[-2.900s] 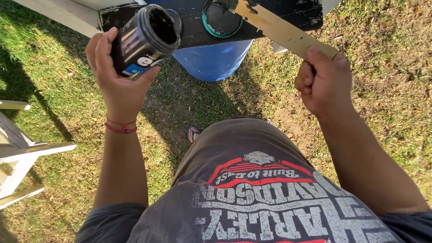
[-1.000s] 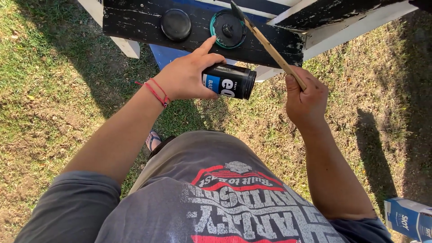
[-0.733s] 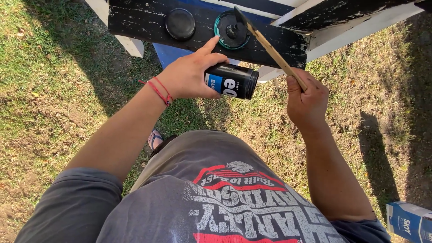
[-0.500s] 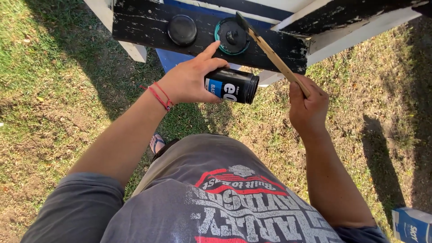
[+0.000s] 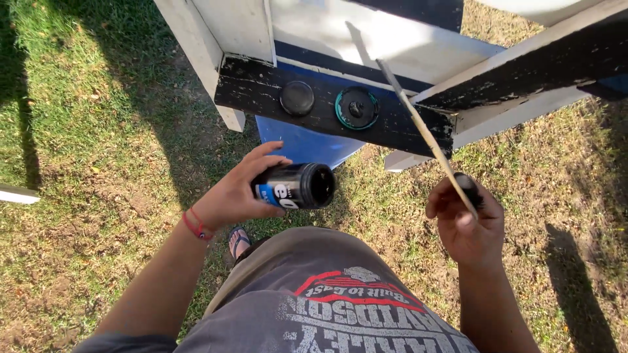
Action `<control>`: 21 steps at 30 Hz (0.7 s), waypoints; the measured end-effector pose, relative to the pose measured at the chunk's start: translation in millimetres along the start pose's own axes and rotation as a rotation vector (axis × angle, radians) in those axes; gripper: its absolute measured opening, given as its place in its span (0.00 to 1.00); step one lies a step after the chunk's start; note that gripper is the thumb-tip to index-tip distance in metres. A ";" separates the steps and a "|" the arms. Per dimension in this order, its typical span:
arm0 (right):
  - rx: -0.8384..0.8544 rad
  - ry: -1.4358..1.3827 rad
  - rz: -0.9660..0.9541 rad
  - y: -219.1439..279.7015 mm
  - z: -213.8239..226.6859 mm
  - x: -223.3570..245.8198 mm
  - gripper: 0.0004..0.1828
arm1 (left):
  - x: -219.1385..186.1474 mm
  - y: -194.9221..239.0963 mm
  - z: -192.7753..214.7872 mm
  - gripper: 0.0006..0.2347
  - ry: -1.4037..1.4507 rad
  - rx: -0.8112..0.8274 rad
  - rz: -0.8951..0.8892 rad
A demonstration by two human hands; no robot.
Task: The person is painting a white wooden chair with black paint. The process involves stirring the paint with a wooden stick and applying it to the chair frame using a foam brush.
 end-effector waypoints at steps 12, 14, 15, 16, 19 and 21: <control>0.284 0.641 0.222 -68.2 -41.9 7.4 0.10 | -4.7 25.1 10.5 0.35 0.064 -0.126 0.033; 0.358 0.819 0.309 -95.7 -58.6 11.4 0.08 | -6.3 28.4 10.4 0.35 0.068 -0.144 0.024; 0.416 0.859 0.372 -110.4 -69.7 12.4 0.09 | -7.5 30.0 11.0 0.35 0.061 -0.160 0.015; 0.474 0.897 0.435 -125.0 -80.9 13.1 0.10 | -8.6 31.5 11.7 0.35 0.054 -0.177 0.007; 0.534 1.029 0.475 -171.7 -101.0 10.4 0.10 | -3.0 39.0 10.6 0.36 0.052 -0.214 -0.013; 0.538 1.009 0.513 -188.1 -108.9 3.6 0.09 | -2.2 42.5 13.6 0.36 0.057 -0.231 -0.007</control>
Point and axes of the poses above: each hand's wrist, its own y-axis away from the middle knuckle, its own z-axis out of the back of the hand, x = y × z, the point moved 3 cm from there along -y, towards the middle knuckle, and after that the axes turned 8 degrees about -y, right-handed, at the moved point
